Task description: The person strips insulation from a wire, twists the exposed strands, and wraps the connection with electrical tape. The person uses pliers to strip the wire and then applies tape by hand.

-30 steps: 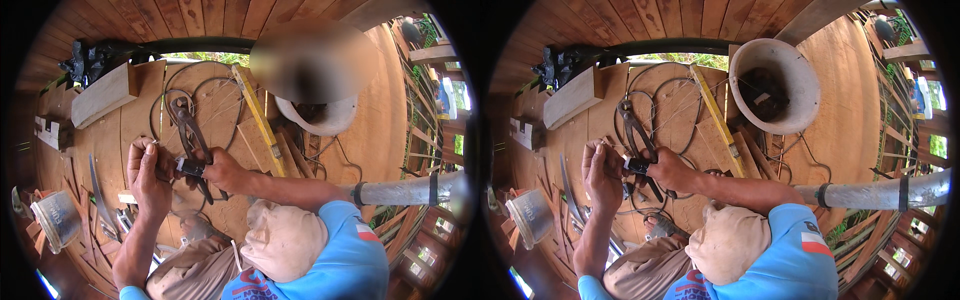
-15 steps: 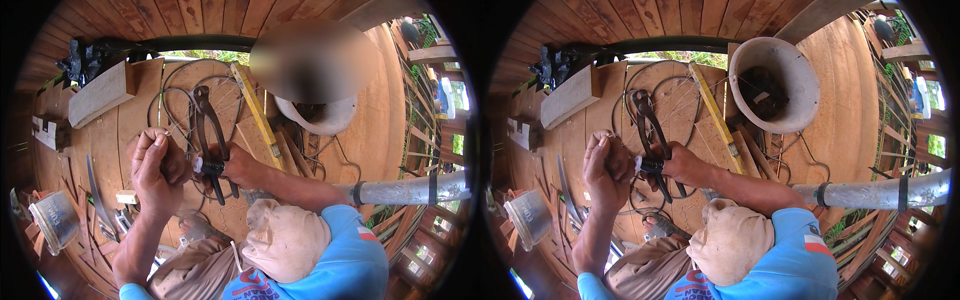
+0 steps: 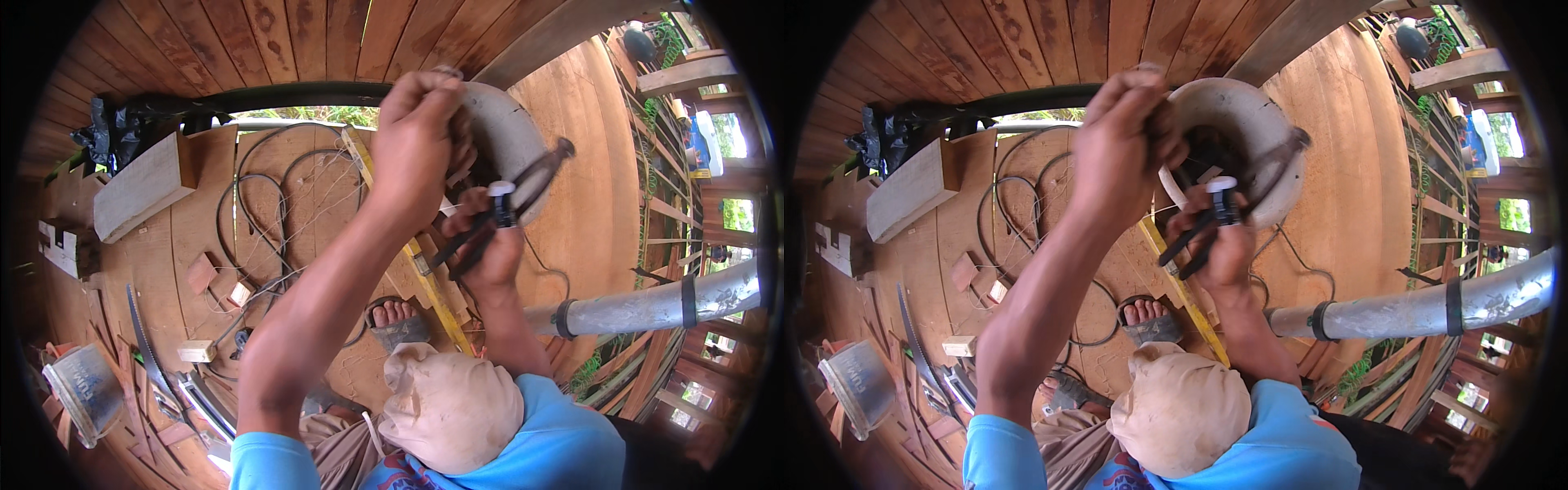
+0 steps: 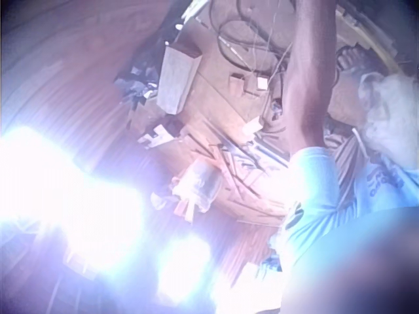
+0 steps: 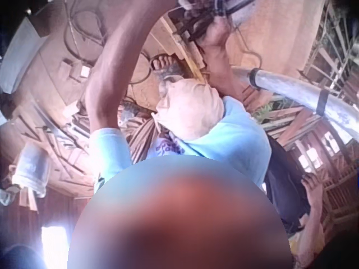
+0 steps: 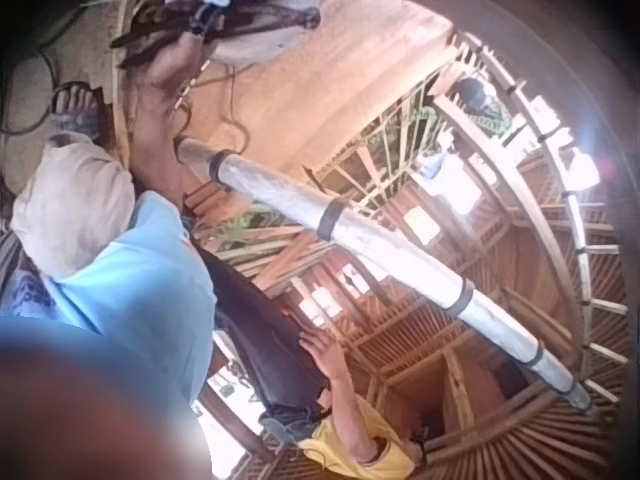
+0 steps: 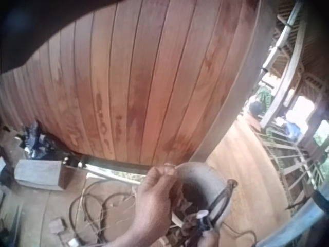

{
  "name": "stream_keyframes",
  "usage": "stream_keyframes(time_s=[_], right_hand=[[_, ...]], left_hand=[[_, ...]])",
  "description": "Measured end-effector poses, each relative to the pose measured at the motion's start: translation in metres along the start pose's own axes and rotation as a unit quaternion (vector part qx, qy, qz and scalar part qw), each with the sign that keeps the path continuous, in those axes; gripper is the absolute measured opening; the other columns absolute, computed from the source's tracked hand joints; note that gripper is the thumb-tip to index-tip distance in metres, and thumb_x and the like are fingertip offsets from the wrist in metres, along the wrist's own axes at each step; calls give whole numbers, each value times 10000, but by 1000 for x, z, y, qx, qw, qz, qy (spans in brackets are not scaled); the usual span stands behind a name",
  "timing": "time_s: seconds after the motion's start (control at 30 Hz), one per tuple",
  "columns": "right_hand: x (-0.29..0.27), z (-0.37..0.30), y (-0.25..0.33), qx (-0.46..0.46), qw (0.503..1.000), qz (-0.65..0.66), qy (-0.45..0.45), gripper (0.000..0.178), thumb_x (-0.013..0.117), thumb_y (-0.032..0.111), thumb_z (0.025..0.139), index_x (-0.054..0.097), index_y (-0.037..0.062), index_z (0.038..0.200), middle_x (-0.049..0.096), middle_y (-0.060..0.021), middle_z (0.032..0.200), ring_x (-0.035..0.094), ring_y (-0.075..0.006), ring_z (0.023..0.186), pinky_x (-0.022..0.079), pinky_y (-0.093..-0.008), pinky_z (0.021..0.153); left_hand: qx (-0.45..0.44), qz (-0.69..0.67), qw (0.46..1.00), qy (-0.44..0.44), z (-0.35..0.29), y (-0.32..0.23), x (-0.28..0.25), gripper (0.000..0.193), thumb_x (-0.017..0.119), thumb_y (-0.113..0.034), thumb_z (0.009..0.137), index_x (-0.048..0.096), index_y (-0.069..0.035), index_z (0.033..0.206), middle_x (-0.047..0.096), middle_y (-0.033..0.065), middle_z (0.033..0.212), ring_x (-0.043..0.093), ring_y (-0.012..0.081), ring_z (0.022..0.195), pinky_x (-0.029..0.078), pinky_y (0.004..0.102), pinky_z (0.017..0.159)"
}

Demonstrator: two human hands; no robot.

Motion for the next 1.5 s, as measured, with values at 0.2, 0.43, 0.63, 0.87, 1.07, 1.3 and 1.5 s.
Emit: stream_keyframes(time_s=[0.2, 0.43, 0.63, 0.87, 1.07, 1.3, 1.5], right_hand=[[-45, 2, 38, -22, 996, 61, -54, 188, 568, 296, 1062, 584, 111, 1033, 556, -38, 1015, 569, -160, 880, 520, -357, 826], [-10, 17, 7, 52, 977, 199, 54, 196, 577, 189, 1049, 585, 13, 1135, 526, -97, 1106, 579, -205, 936, 537, -368, 848], [24, 32, -6, 78, 980, 133, 129, 235, 633, 248, 1034, 566, 66, 1167, 517, -80, 1115, 560, -184, 928, 499, -379, 857], [29, 10, -83, 191, 980, 15, 63, 296, 670, 355, 1017, 613, 76, 1096, 587, -54, 1032, 629, -149, 849, 572, -371, 759], [17, -52, -190, 339, 931, -108, 78, 179, 544, 96, 996, 628, 18, 1133, 646, -71, 971, 647, -157, 793, 591, -346, 713], [-58, -83, -235, 407, 772, -480, 86, 152, 645, 170, 978, 656, 41, 1058, 648, -53, 853, 650, -144, 765, 540, -317, 674], [-36, -76, -233, 187, 547, -775, 255, 445, 769, 346, 902, 677, 71, 1240, 726, -208, 1071, 708, -402, 1025, 549, -453, 891]], left_hand=[[150, 363, 919, 25, 23, 40, -19, 533, 642, -362, 1043, 509, -9, 1421, 673, 264, 1235, 673, 406, 1126, 513, 469, 1001], [-91, 357, 916, 159, -80, 81, -53, 554, 633, -328, 1058, 472, -10, 1483, 717, 241, 1200, 716, 361, 1098, 539, 428, 944], [-170, 536, 820, 103, -140, -11, -146, 234, 661, -208, 1065, 695, 7, 1154, 704, 77, 1006, 634, 147, 946, 521, 345, 856], [-57, 624, 755, -191, -243, -183, -243, 159, 683, -156, 1047, 708, -7, 1097, 642, 0, 854, 590, 103, 816, 498, 294, 729], [115, 615, 704, -337, -321, -282, -276, 128, 698, -104, 1041, 719, 23, 1045, 622, -48, 854, 534, 36, 800, 450, 204, 712], [109, 699, 650, -278, -346, -299, -246, 120, 726, -84, 992, 733, 25, 1043, 692, 47, 842, 623, 94, 786, 500, 270, 708], [115, 788, 584, -159, -323, -277, -205, 117, 745, -112, 927, 722, -3, 963, 694, 164, 843, 694, 328, 751, 538, 411, 692]])
Point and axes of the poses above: each hand's wrist, its own z-axis towards the middle knuckle, its own x-axis out of the palm, y = z × x, the point moved 10 cm from there along z, towards the middle knuckle
